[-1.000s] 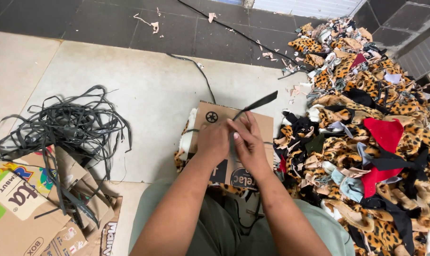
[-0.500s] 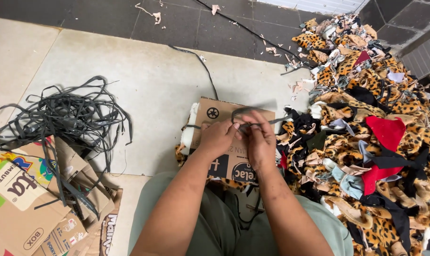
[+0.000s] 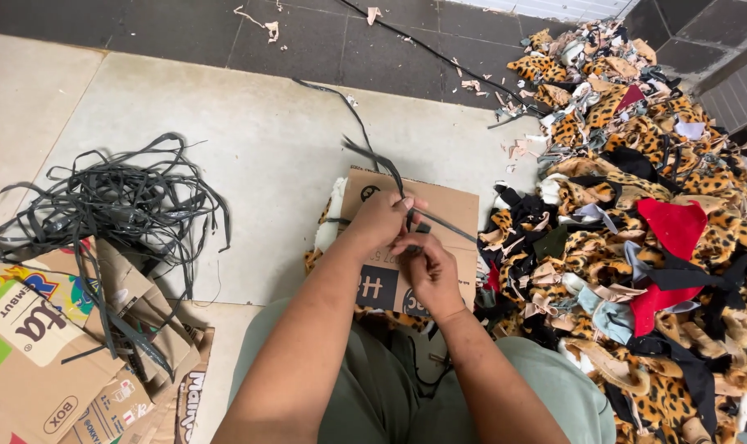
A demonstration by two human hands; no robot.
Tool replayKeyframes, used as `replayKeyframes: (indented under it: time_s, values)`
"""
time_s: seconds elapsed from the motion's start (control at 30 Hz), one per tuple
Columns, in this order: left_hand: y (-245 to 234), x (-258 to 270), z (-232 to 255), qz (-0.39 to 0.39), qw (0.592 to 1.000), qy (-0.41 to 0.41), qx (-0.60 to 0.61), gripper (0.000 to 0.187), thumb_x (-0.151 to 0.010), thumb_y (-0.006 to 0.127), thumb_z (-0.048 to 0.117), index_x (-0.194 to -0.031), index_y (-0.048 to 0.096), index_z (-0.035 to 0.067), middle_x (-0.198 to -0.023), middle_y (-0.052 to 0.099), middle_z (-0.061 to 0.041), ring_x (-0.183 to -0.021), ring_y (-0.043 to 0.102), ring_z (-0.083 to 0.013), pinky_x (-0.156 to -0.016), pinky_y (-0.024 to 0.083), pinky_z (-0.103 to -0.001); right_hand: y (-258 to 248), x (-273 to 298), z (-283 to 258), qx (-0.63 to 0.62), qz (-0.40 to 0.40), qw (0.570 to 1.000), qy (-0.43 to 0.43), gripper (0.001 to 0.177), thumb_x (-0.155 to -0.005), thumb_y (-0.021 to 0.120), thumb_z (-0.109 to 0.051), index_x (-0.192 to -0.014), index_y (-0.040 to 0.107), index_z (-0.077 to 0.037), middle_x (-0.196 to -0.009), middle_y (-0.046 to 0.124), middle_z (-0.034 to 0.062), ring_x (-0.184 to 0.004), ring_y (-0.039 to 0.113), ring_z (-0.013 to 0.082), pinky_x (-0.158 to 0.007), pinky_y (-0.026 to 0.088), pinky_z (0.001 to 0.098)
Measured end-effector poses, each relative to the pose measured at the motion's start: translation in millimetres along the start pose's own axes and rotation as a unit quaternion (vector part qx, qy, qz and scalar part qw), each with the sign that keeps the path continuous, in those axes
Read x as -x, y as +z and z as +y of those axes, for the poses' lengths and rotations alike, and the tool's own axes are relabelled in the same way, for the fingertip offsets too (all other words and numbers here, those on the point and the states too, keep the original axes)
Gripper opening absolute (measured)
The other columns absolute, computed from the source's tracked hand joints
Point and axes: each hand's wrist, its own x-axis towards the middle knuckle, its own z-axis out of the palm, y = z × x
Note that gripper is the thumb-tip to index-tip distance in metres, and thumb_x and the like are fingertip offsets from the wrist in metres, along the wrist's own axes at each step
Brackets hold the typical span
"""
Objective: Wrapping foam blocks with leopard-print fabric scraps and securing them inside cardboard boxes using plastic string.
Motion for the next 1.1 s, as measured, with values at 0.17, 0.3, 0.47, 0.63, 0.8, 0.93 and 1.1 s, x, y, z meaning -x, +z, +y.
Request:
replayKeyframes:
  time_s: [0.17,0.3,0.47,0.63,0.8,0.93,1.1]
  values:
    - [0,34,9,0.093,0.98,0.154,-0.086,0.025,-0.106,0.049,0.025,-0.106,0.071,0.013,-0.104,0.074,-0.008,-0.091,0.075,-0.0302,-0.077,0.063,-0.042,2,-7,-8,-0.096,0.135,0.982,0.09,0.034,-0.102,0.042,-0.002,-0.13,0.062,-0.003,-0.12,0.068,0.0152,-0.097,0.069,0.0229,-0.091,0.054,0.0398]
    - [8,50,-10,0.111,0.905,0.383,-0.149,0.021,-0.096,0.051,-0.006,-0.105,0.062,0.009,-0.148,0.051,-0.014,-0.128,0.06,-0.0385,-0.106,0.056,-0.047,-1,-11,4,0.0,0.158,0.977,0.143,0.028,-0.107,0.049,-0.011,-0.111,0.075,0.0,-0.11,0.07,0.0198,-0.103,0.065,0.0274,-0.094,0.052,0.0434]
    - [14,35,-42,0.097,0.817,0.466,-0.325,0.018,-0.1,0.054,0.016,-0.106,0.067,0.006,-0.161,0.041,-0.015,-0.14,0.051,-0.0313,-0.118,0.044,-0.04,-20,-32,-16,0.004,0.042,0.962,0.271,0.03,-0.103,0.061,-0.031,-0.096,0.078,-0.007,-0.09,0.068,0.0096,-0.087,0.064,0.0215,-0.078,0.048,0.0353]
    - [-1,61,-6,0.041,0.836,0.46,-0.297,0.046,-0.108,0.044,0.037,-0.106,0.071,0.0,-0.162,0.039,-0.019,-0.14,0.05,-0.033,-0.125,0.033,-0.046,-35,-40,16,-0.113,0.013,0.926,0.361,0.013,-0.096,0.073,-0.015,-0.097,0.077,-0.002,-0.066,0.064,0.0084,-0.056,0.062,0.0156,-0.047,0.054,0.0266]
    - [-10,64,-10,0.067,0.896,0.293,-0.327,0.072,-0.107,0.017,0.049,-0.077,0.071,0.012,-0.155,0.05,-0.009,-0.151,0.037,-0.0313,-0.124,0.028,-0.05,-38,-40,24,-0.217,0.159,0.893,0.36,0.012,-0.101,0.061,-0.01,-0.101,0.07,-0.001,-0.092,0.073,0.0153,-0.055,0.061,0.0102,-0.041,0.043,0.0174]
    - [-11,60,-34,0.155,0.87,0.269,-0.384,0.062,-0.111,0.03,0.042,-0.077,0.071,0.01,-0.148,0.052,-0.001,-0.151,0.033,-0.0261,-0.123,0.024,-0.044,-48,-31,27,-0.283,0.221,0.86,0.364,0.011,-0.103,0.059,-0.008,-0.097,0.066,-0.003,-0.092,0.072,0.0135,-0.055,0.058,0.0092,-0.043,0.039,0.016]
    - [-4,58,-43,0.189,0.872,0.197,-0.406,0.053,-0.111,0.035,0.042,-0.088,0.071,0.011,-0.143,0.052,0.002,-0.152,0.026,-0.0209,-0.123,0.019,-0.044,-50,-25,32,-0.341,0.303,0.819,0.348,0.011,-0.102,0.058,-0.005,-0.092,0.063,-0.006,-0.095,0.073,0.0105,-0.069,0.064,0.0089,-0.059,0.047,0.0139]
